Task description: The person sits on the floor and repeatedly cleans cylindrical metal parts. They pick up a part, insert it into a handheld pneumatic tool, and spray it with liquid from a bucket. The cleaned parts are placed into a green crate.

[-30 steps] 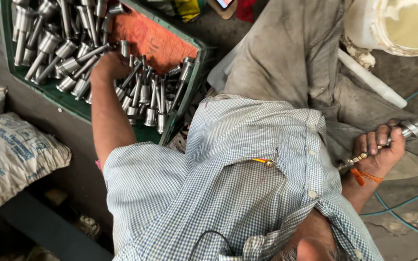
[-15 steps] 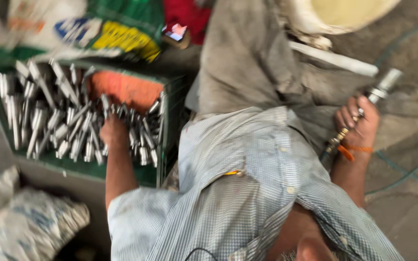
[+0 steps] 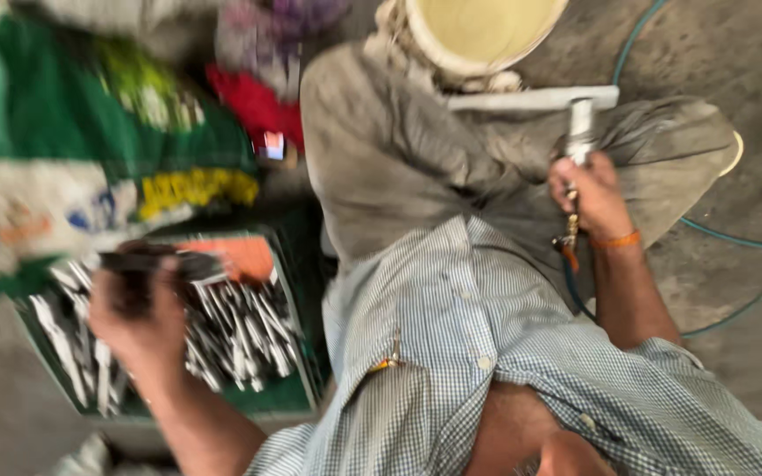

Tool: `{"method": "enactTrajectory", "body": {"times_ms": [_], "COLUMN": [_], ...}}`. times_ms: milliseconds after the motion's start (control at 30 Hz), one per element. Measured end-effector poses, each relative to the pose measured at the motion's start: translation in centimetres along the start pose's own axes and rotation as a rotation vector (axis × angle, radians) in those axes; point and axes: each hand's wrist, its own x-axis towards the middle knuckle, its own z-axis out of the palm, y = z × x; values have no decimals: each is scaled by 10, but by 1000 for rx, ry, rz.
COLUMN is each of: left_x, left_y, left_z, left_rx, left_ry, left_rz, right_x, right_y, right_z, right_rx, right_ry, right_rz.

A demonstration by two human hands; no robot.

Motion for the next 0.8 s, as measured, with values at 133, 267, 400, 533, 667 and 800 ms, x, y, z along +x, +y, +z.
{"method": "enactTrajectory", "body": {"times_ms": [133, 267, 400, 533, 667, 800], "left_x": [50, 73, 70, 68, 59, 61], "left_y": [41, 65, 96, 111, 109, 122], "left_z": [126, 264, 323, 339, 347, 332], "left_rx": [-369, -804, -1098, -958, -886, -1094], "left_ry": [9, -164, -402, -525, -623, -884], "left_rz": [-90, -209, -350, -329, -389, -300], "right_x": [-11, -29, -43, -46, -36, -15], "right_y": [-9, -30, -51, -51, -39, -30], "right_z": [23, 48, 52, 49, 41, 26], "right_rx": [-458, -639, -921, -1034, -1096, -345], "right_ry": [-134, -117, -28, 34, -18, -562], "right_rz": [-351, -395, -254, -512, -388, -337]}}
